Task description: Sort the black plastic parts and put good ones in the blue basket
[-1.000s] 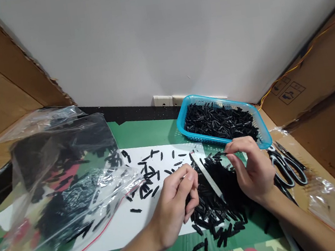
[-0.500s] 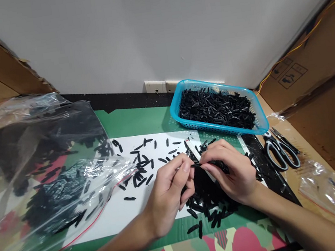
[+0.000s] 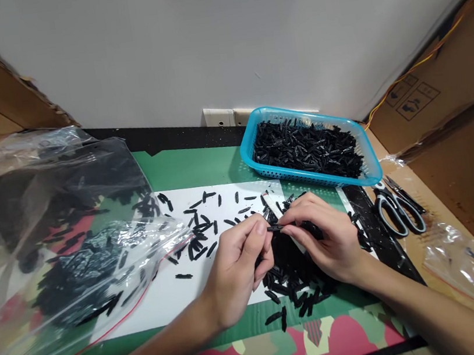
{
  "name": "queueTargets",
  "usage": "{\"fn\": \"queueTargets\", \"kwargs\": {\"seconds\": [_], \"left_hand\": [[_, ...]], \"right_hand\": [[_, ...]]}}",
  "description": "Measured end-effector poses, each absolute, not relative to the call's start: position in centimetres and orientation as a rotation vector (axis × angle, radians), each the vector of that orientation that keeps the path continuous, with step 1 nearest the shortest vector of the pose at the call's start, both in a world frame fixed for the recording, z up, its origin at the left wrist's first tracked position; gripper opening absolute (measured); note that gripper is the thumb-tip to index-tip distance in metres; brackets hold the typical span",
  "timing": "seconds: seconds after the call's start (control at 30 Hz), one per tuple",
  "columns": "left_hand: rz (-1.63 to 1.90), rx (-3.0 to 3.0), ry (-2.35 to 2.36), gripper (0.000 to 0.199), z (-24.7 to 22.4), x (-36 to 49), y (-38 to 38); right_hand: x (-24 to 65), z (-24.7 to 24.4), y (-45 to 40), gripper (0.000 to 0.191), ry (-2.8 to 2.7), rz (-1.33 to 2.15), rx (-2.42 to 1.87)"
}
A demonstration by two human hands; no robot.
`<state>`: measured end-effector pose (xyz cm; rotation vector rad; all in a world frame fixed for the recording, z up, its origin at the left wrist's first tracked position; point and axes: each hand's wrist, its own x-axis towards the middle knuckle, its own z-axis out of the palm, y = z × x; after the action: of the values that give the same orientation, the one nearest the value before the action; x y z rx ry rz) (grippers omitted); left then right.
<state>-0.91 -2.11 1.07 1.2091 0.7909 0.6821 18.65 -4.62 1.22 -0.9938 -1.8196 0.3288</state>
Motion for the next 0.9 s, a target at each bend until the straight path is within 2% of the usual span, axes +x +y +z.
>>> {"fn": "queueTargets", "kwargs": {"seconds": [0.9], "left_hand": [[0.687, 1.204, 0.768, 0.050, 1.00, -0.82, -1.94]], "right_hand": [[18.73, 0.87, -4.64, 0.013, -1.849, 0.392, -0.988]]}}
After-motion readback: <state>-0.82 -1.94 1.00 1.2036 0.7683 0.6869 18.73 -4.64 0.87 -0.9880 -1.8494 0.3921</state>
